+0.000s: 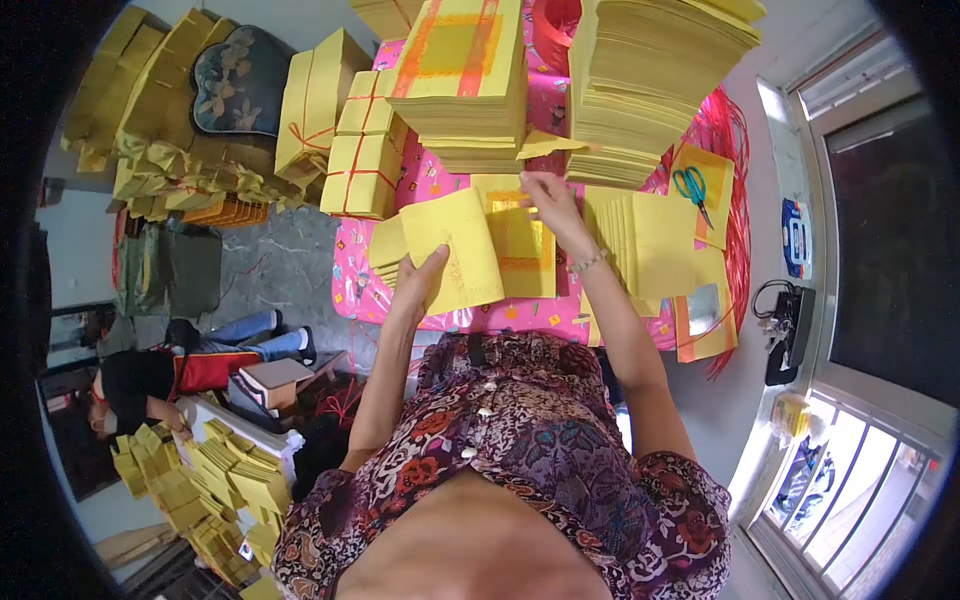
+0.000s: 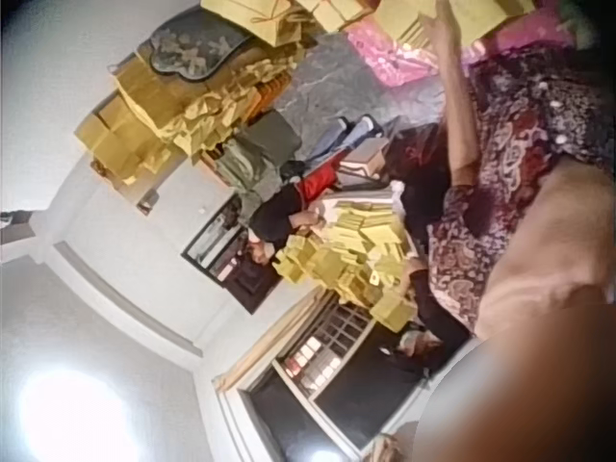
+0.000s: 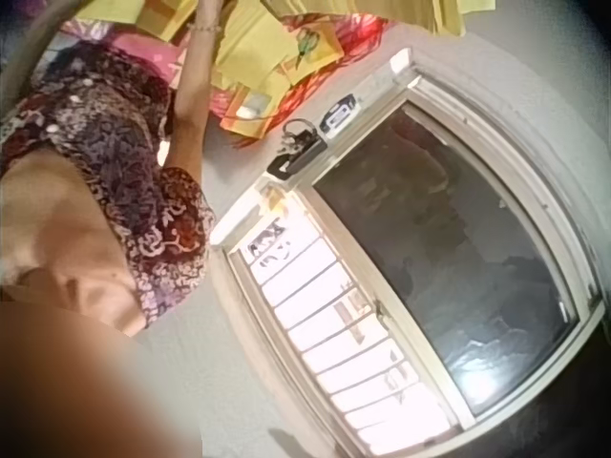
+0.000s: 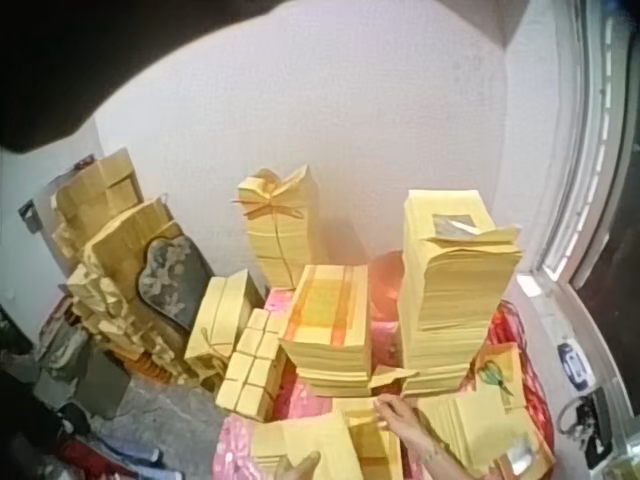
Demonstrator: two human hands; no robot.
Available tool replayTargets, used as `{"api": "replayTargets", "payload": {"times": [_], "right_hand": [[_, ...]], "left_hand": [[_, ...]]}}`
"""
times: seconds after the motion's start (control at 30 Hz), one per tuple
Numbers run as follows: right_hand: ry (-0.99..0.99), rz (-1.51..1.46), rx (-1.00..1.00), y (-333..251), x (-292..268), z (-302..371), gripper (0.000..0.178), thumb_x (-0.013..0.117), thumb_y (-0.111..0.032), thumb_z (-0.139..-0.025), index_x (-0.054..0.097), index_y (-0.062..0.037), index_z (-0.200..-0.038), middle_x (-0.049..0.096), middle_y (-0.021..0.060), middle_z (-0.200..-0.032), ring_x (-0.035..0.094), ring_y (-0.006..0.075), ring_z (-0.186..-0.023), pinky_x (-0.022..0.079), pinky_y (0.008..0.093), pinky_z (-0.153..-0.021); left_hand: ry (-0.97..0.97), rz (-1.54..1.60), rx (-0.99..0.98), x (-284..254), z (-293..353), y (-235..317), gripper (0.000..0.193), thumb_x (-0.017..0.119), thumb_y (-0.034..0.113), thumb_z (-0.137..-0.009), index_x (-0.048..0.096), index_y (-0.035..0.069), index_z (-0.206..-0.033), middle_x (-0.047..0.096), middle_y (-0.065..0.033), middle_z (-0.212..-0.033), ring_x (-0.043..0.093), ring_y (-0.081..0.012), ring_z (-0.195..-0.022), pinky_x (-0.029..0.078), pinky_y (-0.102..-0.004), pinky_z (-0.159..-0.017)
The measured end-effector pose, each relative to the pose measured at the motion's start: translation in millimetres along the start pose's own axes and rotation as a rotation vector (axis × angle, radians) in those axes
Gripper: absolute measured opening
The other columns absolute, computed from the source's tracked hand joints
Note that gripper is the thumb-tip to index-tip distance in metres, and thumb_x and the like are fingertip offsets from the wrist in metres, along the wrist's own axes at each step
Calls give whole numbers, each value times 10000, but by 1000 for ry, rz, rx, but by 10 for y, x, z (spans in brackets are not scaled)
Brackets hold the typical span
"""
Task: Stacking and organizing sheets of yellow joss paper.
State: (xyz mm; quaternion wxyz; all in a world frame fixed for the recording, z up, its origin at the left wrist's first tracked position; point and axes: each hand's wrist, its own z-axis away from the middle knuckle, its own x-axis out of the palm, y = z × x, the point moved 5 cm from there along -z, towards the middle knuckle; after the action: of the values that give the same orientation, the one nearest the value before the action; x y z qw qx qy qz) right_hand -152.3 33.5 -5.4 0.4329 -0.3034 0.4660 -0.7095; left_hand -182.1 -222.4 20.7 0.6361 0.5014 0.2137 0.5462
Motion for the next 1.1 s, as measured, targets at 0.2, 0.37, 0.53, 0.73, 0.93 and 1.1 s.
{"api": "replayTargets", "payload": {"times": [0.2, 0.37, 0.53, 0.73, 0.93, 1.1], "right_hand": [[-393, 183, -44, -163, 332, 256, 437, 689, -326, -932, 581, -32, -1237, 673, 44, -1031, 630, 92, -861, 509, 244, -677], [-340, 2, 106, -104, 466, 179, 296, 702, -223, -917, 579, -43, -1117, 668, 37, -1011, 639, 97, -815, 548, 243, -665], [-300, -234, 202, 15, 762, 147, 251, 690, -206, -924, 566, -37, -1061, 660, 66, -980, 677, 146, -798, 591, 272, -699], [-182, 126, 181, 271, 1168, 46, 308, 702, -293, -916, 592, -28, -1029, 669, 53, -912, 682, 120, -710, 520, 231, -564], [-110, 368, 113, 470, 1225, 10, 365, 738, -353, -835, 616, -16, -904, 669, 77, -750, 685, 169, -679, 530, 317, -569], [-71, 718, -29, 477, 1235, 52, 392, 698, -412, -821, 633, -28, -860, 690, 133, -784, 683, 293, -757, 527, 410, -681]], "left_hand": [[-261, -327, -48, 39, -68, 264, 456, 698, 183, -935, 550, -32, -1309, 676, -92, -1168, 647, -160, -1031, 524, -300, -895], [-365, -479, -88, -296, -367, 649, 507, 792, 259, -859, 581, 17, -1251, 700, -66, -1031, 661, -121, -950, 542, -266, -799], [-113, -530, 32, -853, -788, 895, 505, 812, 208, -829, 568, 22, -1230, 666, -45, -907, 633, -103, -729, 511, -237, -590], [176, -788, 272, -1250, -1120, 736, 530, 800, 143, -823, 543, 37, -1274, 673, -96, -863, 665, -162, -772, 533, -301, -647], [270, -1001, 347, -1226, -948, 596, 564, 772, 152, -807, 483, 53, -1281, 691, -171, -893, 698, -307, -794, 554, -407, -715], [275, -1096, 475, -1181, -873, 435, 537, 718, 112, -836, 448, 65, -1298, 692, -245, -975, 682, -430, -867, 540, -488, -744]]}}
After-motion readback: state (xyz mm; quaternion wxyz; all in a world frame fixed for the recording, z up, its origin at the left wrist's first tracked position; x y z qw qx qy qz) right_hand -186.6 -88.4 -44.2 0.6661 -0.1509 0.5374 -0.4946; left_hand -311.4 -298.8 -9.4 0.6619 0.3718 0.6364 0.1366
